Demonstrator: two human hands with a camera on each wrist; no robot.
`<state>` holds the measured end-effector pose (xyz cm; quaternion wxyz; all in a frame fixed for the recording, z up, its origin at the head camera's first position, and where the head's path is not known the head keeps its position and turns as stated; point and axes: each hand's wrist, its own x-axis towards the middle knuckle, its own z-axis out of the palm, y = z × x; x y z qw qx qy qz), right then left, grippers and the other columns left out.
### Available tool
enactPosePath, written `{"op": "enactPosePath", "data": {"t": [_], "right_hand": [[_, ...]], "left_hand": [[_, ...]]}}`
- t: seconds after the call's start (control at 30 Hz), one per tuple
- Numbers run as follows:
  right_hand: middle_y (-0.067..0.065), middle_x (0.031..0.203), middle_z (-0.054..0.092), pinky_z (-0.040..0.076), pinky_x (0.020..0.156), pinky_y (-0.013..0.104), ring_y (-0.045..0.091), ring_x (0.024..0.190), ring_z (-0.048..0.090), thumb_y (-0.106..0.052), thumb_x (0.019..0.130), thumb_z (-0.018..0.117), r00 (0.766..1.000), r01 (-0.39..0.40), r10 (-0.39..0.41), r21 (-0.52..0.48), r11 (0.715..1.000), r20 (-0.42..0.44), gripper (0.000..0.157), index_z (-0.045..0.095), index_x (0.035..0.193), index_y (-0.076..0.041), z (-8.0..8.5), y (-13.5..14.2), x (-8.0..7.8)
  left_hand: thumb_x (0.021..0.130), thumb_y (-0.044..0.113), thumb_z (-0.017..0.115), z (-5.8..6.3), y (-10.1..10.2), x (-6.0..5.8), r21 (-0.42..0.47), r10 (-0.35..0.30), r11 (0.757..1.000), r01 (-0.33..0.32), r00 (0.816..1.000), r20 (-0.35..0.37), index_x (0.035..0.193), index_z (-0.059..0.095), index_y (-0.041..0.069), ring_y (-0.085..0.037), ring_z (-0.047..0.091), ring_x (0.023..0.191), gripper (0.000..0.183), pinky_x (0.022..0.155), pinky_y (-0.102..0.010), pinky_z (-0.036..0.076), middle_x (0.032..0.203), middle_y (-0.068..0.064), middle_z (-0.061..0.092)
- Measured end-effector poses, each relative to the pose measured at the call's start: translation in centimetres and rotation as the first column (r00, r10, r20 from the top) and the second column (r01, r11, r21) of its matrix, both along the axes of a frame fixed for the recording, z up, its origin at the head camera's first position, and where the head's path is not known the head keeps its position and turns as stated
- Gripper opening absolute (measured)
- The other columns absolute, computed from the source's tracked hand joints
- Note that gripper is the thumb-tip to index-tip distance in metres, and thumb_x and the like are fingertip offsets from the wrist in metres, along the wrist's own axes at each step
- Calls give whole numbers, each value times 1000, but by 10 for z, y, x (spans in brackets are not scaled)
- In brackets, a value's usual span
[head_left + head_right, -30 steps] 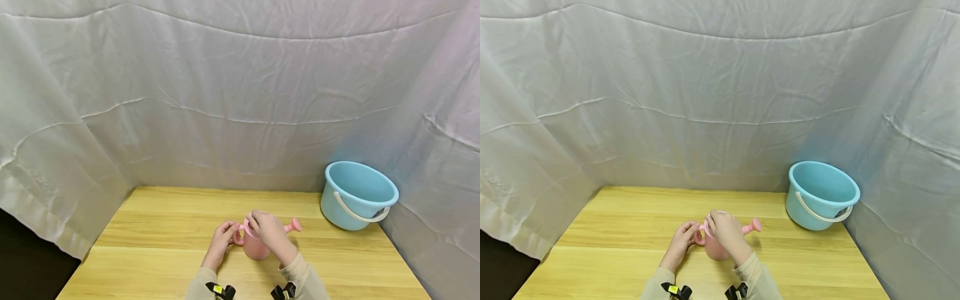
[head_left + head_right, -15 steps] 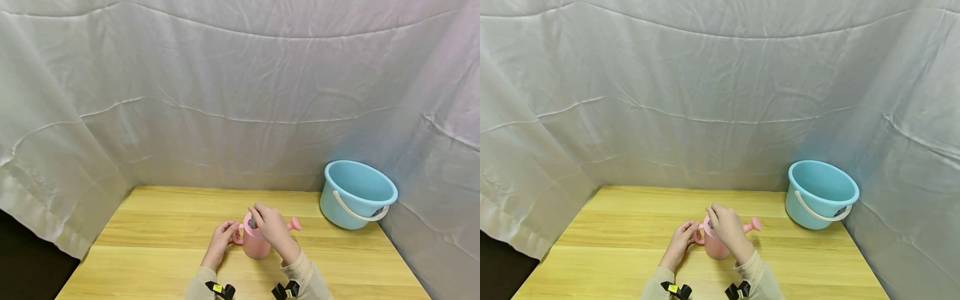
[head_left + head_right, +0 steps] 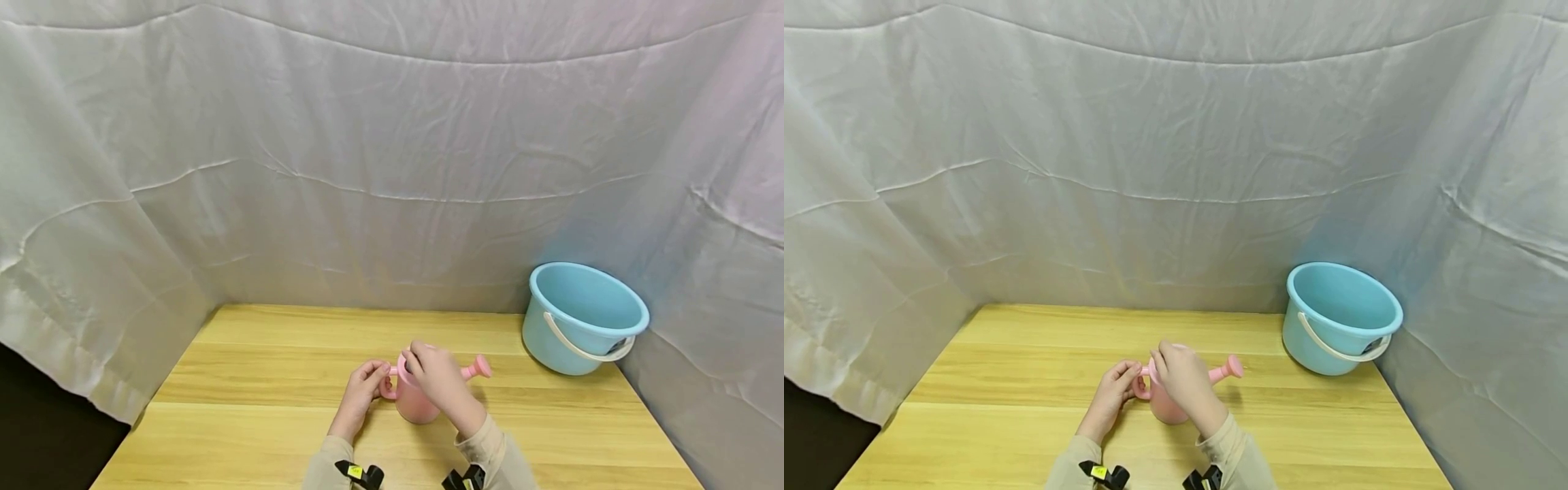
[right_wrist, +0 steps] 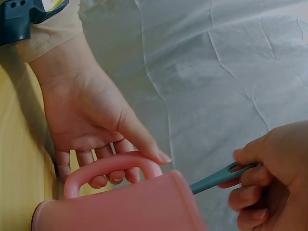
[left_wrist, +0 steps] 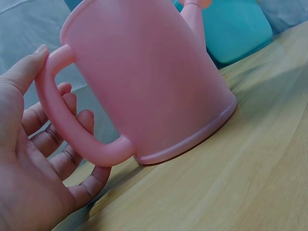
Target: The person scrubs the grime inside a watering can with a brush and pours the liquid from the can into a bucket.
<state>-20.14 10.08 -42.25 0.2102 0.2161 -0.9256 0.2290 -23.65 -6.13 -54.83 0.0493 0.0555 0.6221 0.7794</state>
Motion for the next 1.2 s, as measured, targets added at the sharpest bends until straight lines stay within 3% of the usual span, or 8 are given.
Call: {"op": "enactPosePath", "data": {"t": [0.13,0.27,0.93,1.2], "right_hand": [[-3,59,42,35,50,23,10,52,37,-17,96,58,998,35,-40,84,996,56,27,47,71,-13,-1,-1,0],[-2,60,46,36,51,25,12,52,40,-19,97,56,993,53,-63,101,993,102,27,49,72,-13,-1,-2,-1],[-4,58,39,33,51,22,10,51,36,-13,95,59,997,17,-18,16,1000,81,28,46,70,-13,-6,1,-1],[-6,60,40,32,50,19,7,52,35,-11,96,59,996,-12,19,-76,997,88,28,48,70,-12,6,2,3]], "left_hand": [[94,31,63,0,0,0,-5,-2,1000,2,1000,1,98,62,6,-12,58,66,25,69,-29,54,72,-3,58],[94,30,63,1,-1,0,-4,-3,1000,3,1000,3,99,62,5,-13,59,66,25,69,-29,54,72,-3,58],[94,31,64,2,0,1,-5,0,1000,0,1000,13,99,62,4,-15,59,67,28,71,-31,55,71,-4,57],[94,33,63,3,0,2,-5,-1,1000,1,1000,7,99,62,4,-16,58,67,29,72,-33,56,73,-5,56]]}}
